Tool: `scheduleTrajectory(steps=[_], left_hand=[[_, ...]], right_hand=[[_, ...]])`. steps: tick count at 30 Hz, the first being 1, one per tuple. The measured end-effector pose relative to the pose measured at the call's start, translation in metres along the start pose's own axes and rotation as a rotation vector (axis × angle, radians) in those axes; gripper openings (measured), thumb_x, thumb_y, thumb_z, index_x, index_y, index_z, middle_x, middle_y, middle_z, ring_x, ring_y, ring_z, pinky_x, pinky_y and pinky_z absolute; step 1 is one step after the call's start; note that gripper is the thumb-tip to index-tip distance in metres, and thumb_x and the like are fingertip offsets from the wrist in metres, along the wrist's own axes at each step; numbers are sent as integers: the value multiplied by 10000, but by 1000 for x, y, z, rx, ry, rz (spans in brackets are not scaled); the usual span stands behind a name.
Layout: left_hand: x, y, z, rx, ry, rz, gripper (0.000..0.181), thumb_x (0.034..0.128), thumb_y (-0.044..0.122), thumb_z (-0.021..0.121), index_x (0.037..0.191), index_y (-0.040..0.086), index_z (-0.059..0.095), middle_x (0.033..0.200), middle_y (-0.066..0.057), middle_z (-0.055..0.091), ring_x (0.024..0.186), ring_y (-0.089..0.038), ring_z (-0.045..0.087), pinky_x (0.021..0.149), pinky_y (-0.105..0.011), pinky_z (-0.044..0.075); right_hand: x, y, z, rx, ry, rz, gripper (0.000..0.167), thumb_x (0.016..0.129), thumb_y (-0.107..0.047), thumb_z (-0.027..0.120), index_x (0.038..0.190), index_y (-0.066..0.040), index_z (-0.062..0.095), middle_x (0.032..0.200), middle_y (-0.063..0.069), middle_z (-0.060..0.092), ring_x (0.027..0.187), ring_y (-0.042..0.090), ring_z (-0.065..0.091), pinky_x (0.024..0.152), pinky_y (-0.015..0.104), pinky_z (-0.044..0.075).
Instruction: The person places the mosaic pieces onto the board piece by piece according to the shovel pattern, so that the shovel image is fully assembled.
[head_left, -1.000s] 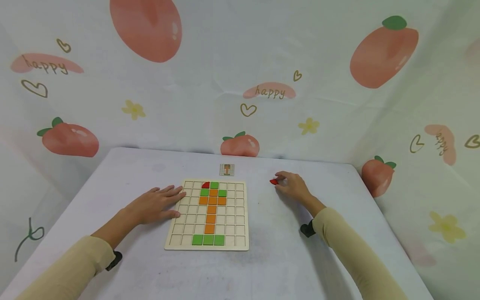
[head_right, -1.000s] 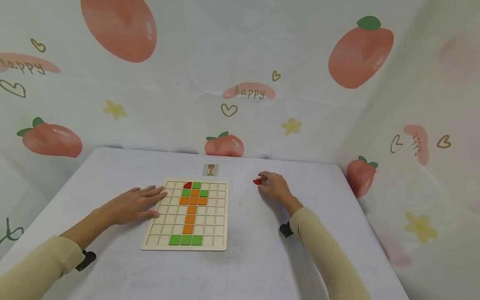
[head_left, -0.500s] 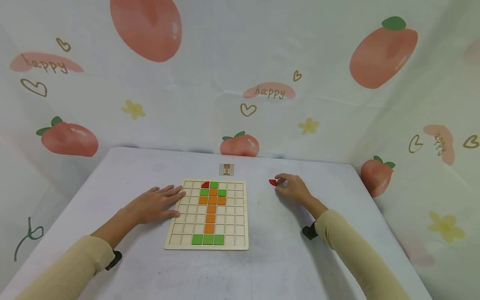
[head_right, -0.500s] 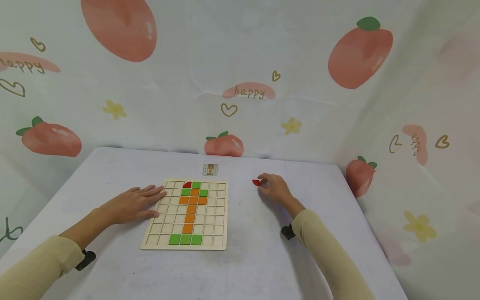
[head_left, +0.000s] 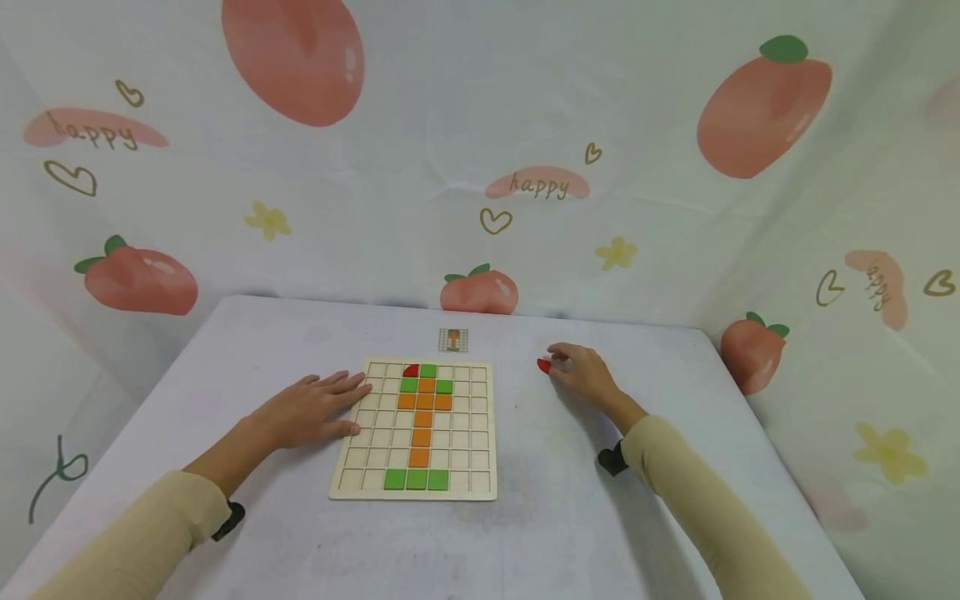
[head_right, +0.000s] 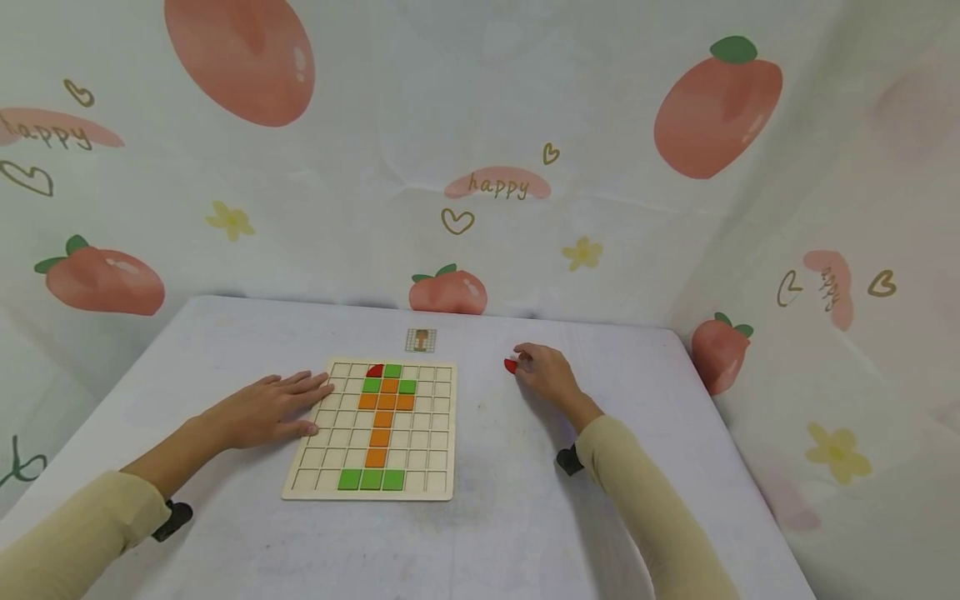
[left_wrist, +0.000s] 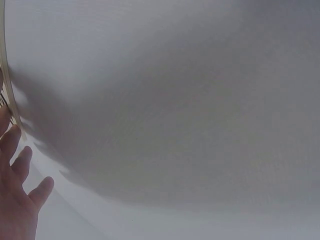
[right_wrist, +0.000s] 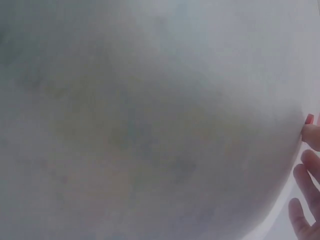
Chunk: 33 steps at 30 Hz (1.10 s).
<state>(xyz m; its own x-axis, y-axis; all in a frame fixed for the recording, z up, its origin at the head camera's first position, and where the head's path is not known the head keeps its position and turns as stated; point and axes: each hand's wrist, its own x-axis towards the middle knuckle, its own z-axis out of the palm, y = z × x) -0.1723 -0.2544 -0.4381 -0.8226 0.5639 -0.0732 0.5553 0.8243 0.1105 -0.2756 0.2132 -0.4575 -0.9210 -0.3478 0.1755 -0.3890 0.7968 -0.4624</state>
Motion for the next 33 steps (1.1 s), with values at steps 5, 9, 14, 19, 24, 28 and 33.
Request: scheduleTrajectory(steps=[5,9,14,19,24,28,33], left_hand=[[-1,0,0,-2,5,6,704,967,553,543,1502,104,454,1544,-131,422,1404,-397,390,1070,-615,351],[-1,1,-1,0,3,4,705,968,557,539,1505,108,451,1546,-127,420,1405,-393,390,1072,-611,352],[0,1,1,-7,-6,-2,718,966,574,528,1509,111,445,1551,-124,413,1409,-393,384,1077,-614,345],[1,1,3,-11,-11,-10,727,963,585,524,1513,117,439,1557,-121,405,1413,-393,378,1080,-614,343],[1,1,3,-4,-7,-11,728,962,589,522,1514,122,440,1558,-116,405,1415,-387,378,1081,-608,345],[1,1,2,1,-5,-9,727,963,587,521,1513,119,440,1556,-116,408,1412,-389,381,1078,-606,350],[0,0,1,3,-12,-16,722,963,575,531,1515,120,437,1556,-120,406,1414,-392,376,1080,-608,346]], right_hand=[[4,-1,3,-17,-25,0,396,881,-60,735,1265,-8,653,1155,139,706,1062,305,649,969,505,489],[8,-4,5,-17,-41,9,421,879,-74,745,1284,-15,646,1173,137,703,1068,302,647,986,500,481],[11,-9,7,-20,-48,15,427,879,-82,748,1288,-15,645,1153,133,708,1070,303,641,995,497,471],[12,-12,8,-20,-43,2,394,875,-81,752,1253,-14,662,1126,134,717,1071,315,640,991,499,470],[10,-11,7,-7,-32,-7,368,869,-99,768,1213,-8,675,1087,132,727,1054,315,649,980,494,479],[8,-10,6,-11,-35,-27,366,859,-104,776,1195,4,678,1051,130,730,1009,301,662,946,486,497],[3,-10,2,-12,-62,-54,373,849,-91,766,1196,7,672,1032,123,730,1000,300,665,950,502,494]])
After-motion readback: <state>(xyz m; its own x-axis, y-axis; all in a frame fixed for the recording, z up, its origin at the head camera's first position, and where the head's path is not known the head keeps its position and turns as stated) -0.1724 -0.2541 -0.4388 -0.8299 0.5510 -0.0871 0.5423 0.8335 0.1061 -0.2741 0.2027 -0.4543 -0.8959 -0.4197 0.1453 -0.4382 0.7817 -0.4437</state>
